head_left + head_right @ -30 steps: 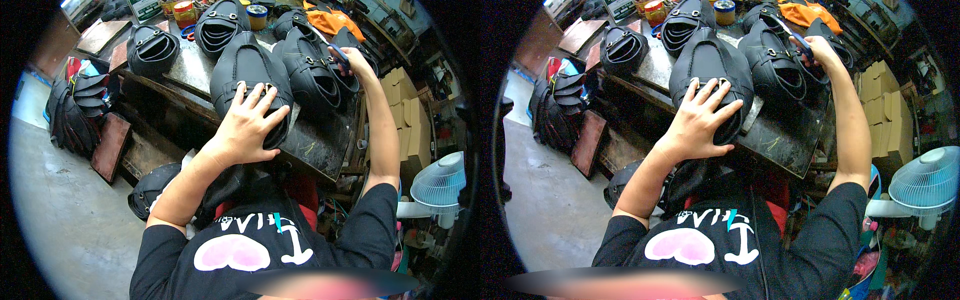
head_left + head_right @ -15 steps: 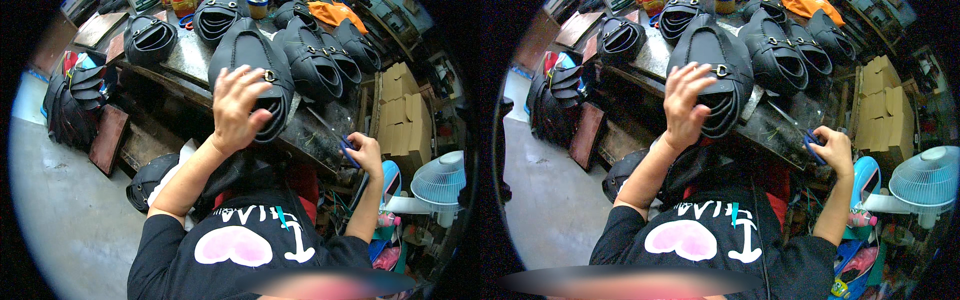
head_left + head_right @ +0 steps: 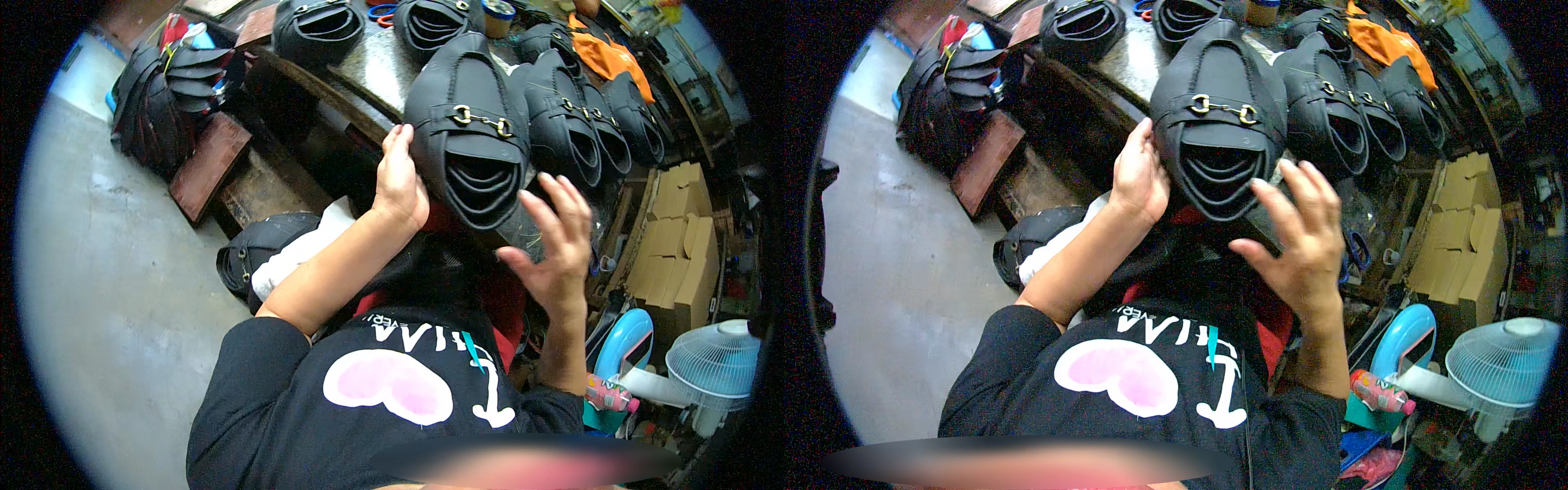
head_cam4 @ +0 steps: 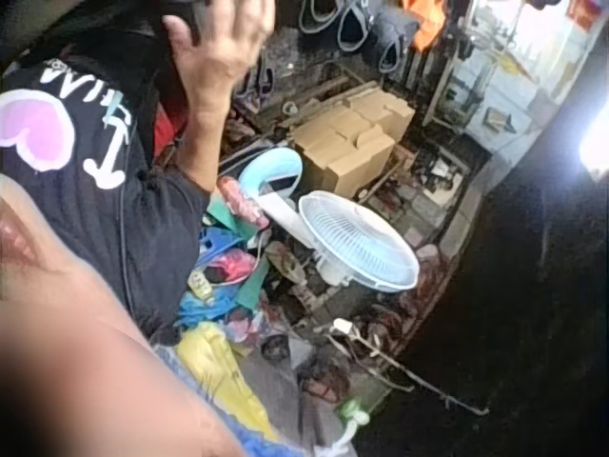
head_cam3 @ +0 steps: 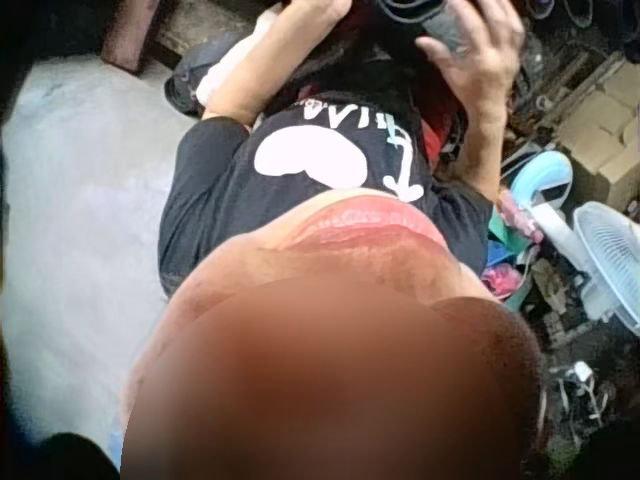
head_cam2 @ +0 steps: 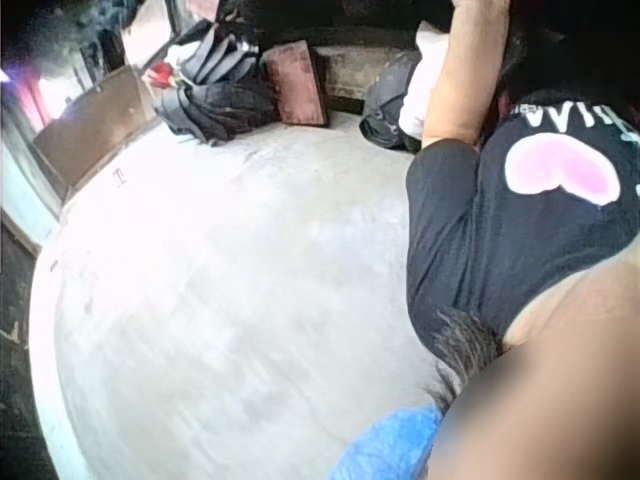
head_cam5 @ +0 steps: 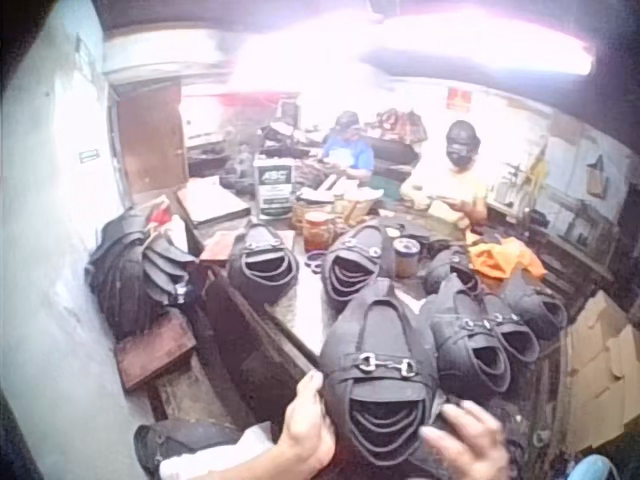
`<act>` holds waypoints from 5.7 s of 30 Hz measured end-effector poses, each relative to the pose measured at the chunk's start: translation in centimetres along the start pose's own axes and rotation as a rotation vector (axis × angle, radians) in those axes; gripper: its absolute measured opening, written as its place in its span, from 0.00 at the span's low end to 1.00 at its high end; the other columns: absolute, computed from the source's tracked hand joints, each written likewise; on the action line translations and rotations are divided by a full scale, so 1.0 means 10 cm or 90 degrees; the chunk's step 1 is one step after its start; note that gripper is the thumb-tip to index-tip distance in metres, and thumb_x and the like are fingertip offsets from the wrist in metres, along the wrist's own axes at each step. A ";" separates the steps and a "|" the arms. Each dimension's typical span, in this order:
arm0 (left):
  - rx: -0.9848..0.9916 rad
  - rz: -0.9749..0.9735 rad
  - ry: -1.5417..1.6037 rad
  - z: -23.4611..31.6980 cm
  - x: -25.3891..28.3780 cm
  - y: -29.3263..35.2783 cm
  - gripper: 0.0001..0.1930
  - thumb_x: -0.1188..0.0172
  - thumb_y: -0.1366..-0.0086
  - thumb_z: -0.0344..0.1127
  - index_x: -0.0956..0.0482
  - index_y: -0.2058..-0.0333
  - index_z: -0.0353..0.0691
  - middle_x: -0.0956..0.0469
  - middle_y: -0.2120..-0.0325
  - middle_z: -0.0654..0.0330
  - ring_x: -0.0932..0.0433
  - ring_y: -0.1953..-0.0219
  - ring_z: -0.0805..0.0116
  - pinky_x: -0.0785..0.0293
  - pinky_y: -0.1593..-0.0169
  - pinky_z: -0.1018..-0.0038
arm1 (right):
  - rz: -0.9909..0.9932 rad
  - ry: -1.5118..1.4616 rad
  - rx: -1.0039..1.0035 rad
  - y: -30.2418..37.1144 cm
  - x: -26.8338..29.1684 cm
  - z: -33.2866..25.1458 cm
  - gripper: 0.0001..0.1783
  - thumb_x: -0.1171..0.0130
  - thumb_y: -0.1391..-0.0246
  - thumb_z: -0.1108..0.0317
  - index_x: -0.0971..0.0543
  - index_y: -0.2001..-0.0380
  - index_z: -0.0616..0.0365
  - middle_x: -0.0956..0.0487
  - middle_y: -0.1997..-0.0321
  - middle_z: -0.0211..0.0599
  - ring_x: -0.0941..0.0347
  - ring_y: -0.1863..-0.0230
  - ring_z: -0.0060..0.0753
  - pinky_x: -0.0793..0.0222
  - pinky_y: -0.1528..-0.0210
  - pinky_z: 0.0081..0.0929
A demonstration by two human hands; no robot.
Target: The person uses scissors to trim excess material from the edges of black slip-on shoes. They handle each shoe individually, cutting along the seams and then placing the trimmed shoes on the workbench.
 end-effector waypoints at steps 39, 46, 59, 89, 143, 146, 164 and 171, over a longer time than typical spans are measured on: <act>0.165 -0.293 -0.142 -0.14 -0.38 0.39 0.15 0.36 0.34 0.31 0.23 0.50 0.35 0.17 0.56 0.57 0.17 0.58 0.67 0.19 0.54 0.69 | 0.235 -0.182 -0.204 0.82 -0.18 0.52 0.29 0.26 0.56 0.73 0.24 0.48 0.62 0.25 0.42 0.48 0.29 0.41 0.48 0.39 0.36 0.40; 0.106 -0.363 -0.118 -0.10 -0.55 0.38 0.16 0.29 0.41 0.29 0.20 0.54 0.35 0.16 0.58 0.59 0.18 0.59 0.70 0.21 0.52 0.71 | 0.284 -0.340 -0.362 1.14 -0.31 0.65 0.26 0.29 0.52 0.79 0.24 0.49 0.62 0.22 0.46 0.39 0.26 0.46 0.36 0.35 0.40 0.33; 0.105 -0.419 -0.203 -0.15 -0.51 0.48 0.19 0.33 0.37 0.33 0.22 0.49 0.34 0.18 0.54 0.58 0.20 0.53 0.68 0.25 0.47 0.69 | 0.311 -0.420 -0.437 1.32 -0.35 0.62 0.18 0.34 0.44 0.76 0.24 0.51 0.58 0.21 0.53 0.29 0.26 0.52 0.26 0.34 0.45 0.25; 0.176 -0.188 -0.065 -0.03 0.16 0.45 0.23 0.28 0.42 0.37 0.23 0.49 0.43 0.18 0.55 0.61 0.19 0.52 0.61 0.22 0.46 0.62 | 0.080 -0.152 -0.044 0.12 -0.03 -0.15 0.20 0.25 0.61 0.66 0.22 0.64 0.58 0.22 0.62 0.40 0.23 0.63 0.45 0.25 0.62 0.37; 0.152 -0.308 -0.192 -0.08 -0.07 0.58 0.18 0.36 0.34 0.32 0.26 0.47 0.36 0.19 0.54 0.57 0.18 0.55 0.65 0.21 0.50 0.67 | 0.100 -0.239 -0.195 0.57 0.02 0.14 0.21 0.27 0.58 0.70 0.20 0.59 0.65 0.22 0.56 0.45 0.24 0.56 0.46 0.29 0.51 0.35; 0.162 -0.292 -0.178 -0.05 0.00 0.58 0.18 0.38 0.33 0.32 0.28 0.46 0.36 0.19 0.53 0.56 0.18 0.54 0.64 0.20 0.49 0.66 | 0.057 -0.187 -0.143 0.52 -0.01 0.09 0.28 0.23 0.64 0.67 0.21 0.57 0.63 0.22 0.54 0.47 0.23 0.55 0.50 0.26 0.52 0.39; -0.311 -0.154 -0.195 1.68 0.73 0.86 0.31 0.35 0.35 0.35 0.35 0.36 0.39 0.28 0.40 0.54 0.27 0.40 0.56 0.33 0.35 0.55 | 0.291 0.026 -0.116 0.37 0.70 0.42 0.31 0.22 0.59 0.61 0.24 0.53 0.60 0.20 0.61 0.48 0.22 0.62 0.52 0.27 0.58 0.43; -0.241 -0.192 -0.123 1.46 0.62 0.81 0.29 0.37 0.34 0.34 0.35 0.36 0.39 0.27 0.41 0.53 0.26 0.41 0.54 0.30 0.37 0.54 | 0.098 0.342 -0.040 -0.15 1.06 1.71 0.22 0.30 0.49 0.67 0.22 0.50 0.55 0.19 0.55 0.42 0.22 0.58 0.46 0.30 0.50 0.39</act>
Point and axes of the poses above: each hand's wrist, its own y-axis away from the middle knuckle, its own x-axis out of the back of the hand, z = x × y, the point moved 6 cm from there along -y, towards the middle knuckle
